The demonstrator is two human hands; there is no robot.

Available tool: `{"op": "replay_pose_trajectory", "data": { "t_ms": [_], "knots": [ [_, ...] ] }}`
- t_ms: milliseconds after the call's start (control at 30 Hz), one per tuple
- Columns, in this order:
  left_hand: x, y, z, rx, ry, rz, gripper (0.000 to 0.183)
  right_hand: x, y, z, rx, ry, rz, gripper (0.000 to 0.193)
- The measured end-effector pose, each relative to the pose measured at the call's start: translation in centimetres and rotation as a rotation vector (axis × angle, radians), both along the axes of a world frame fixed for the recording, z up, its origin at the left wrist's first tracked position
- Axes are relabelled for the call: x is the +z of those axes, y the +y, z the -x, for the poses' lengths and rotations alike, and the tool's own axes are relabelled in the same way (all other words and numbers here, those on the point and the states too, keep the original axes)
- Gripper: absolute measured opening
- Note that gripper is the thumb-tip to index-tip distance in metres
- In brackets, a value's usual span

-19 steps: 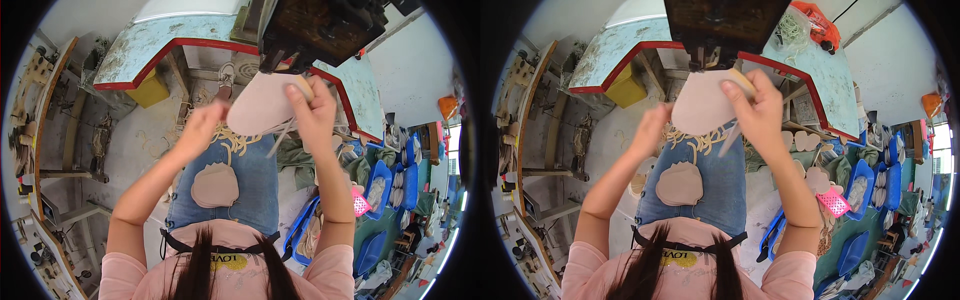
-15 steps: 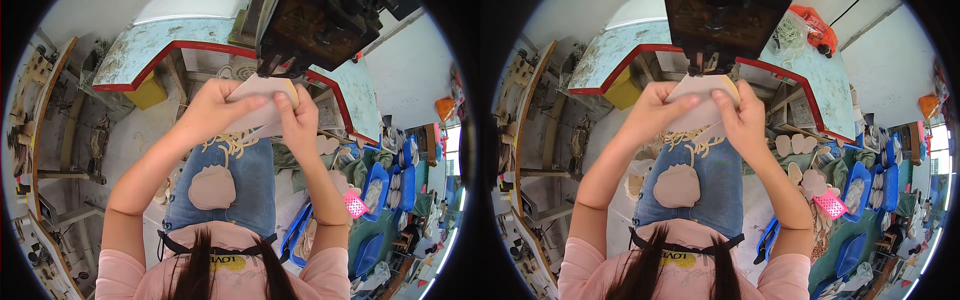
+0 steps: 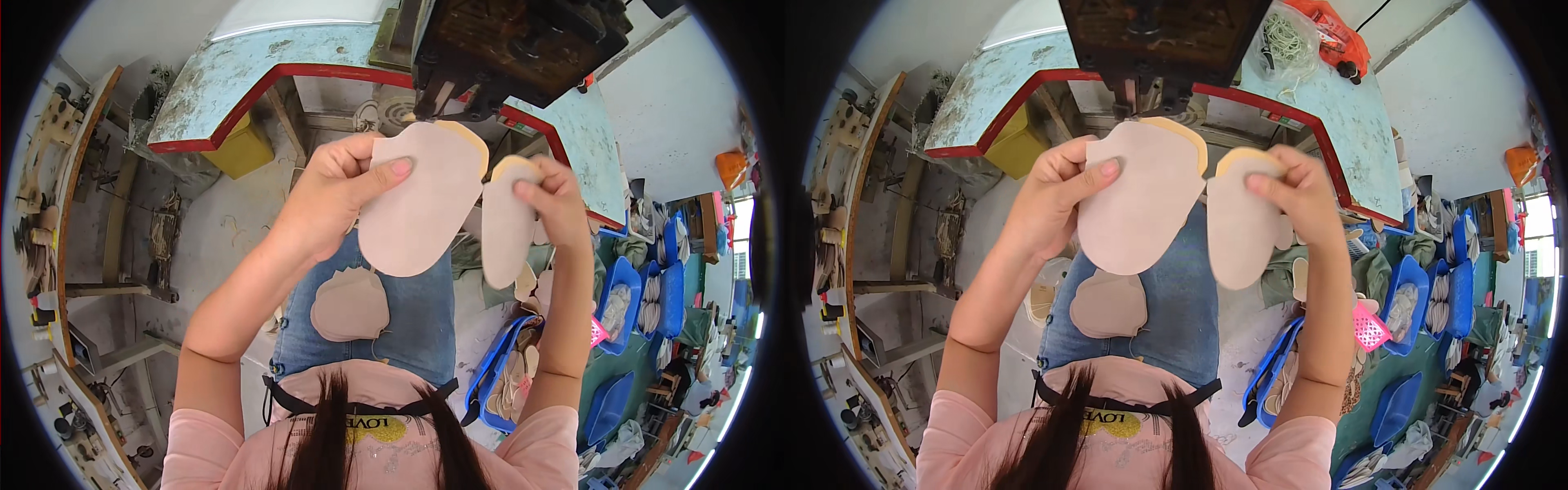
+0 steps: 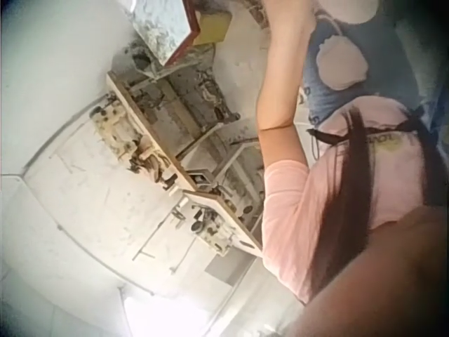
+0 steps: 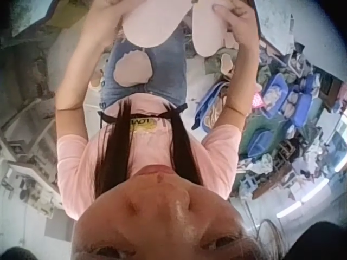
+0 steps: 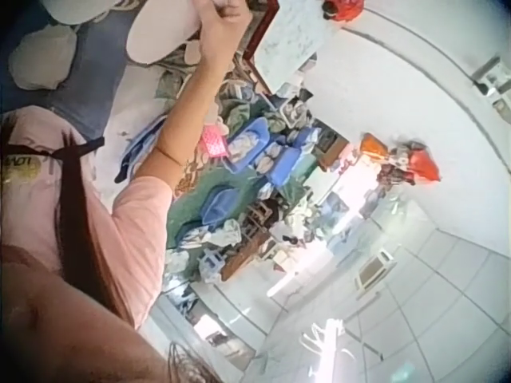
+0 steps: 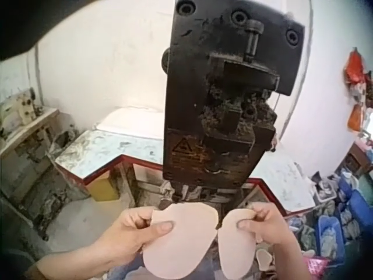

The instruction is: Trimming excess material from leather shoe components using an industrial machine.

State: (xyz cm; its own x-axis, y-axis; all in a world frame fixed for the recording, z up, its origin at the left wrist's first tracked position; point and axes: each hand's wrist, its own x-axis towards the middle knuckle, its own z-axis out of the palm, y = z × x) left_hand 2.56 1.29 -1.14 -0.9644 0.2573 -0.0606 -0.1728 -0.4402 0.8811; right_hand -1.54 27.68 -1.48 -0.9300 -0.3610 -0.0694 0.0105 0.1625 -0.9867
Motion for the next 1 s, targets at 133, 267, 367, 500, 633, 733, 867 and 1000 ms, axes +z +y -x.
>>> {"op": "replay_pose_trajectory", "data": {
  "t_ms": [133, 267, 367, 500, 633, 733, 867, 1000],
  "knots": [
    [-0.6, -0.2, -0.7, 0.04, 0.003, -0.004, 0.016, 2.6, -1.6, 1.4, -0.092, 0.077, -0.003, 0.017],
    [-0.9, -0.4, -1.4, 0.105, -0.004, -0.003, 0.017, 5.2, -3.0, 3.0, -0.033, 0.154, -0.141, 0.019],
    [-1.7, -0.8, -2.0, 0.113, -0.014, 0.027, 0.018, 6.8, -4.7, 3.3, -0.012, 0.19, -0.197, 0.014],
    [-1.6, 0.2, -2.7, 0.009, -0.047, -0.061, 0.02, 5.8, -5.0, 5.7, 0.035, 0.391, 0.05, 0.011],
    [-2.3, 1.0, -2.8, 0.041, -0.064, -0.118, 0.019, 6.4, -5.5, 5.9, -0.008, 0.499, -0.131, 0.012],
    [-2.7, -1.3, -2.3, 0.126, -0.036, 0.034, 0.017, 5.9, -6.6, 5.5, 0.029, 0.471, 0.002, 0.012],
    [-2.0, -2.9, 0.3, 0.367, 0.146, 0.143, 0.017, 6.0, -6.7, 3.7, -0.027, 0.4, -0.156, 0.013],
    [-3.9, -2.8, 0.4, 0.544, 0.169, 0.254, 0.018, 5.0, -6.2, 2.9, -0.104, 0.418, -0.183, 0.014]
  ]
}}
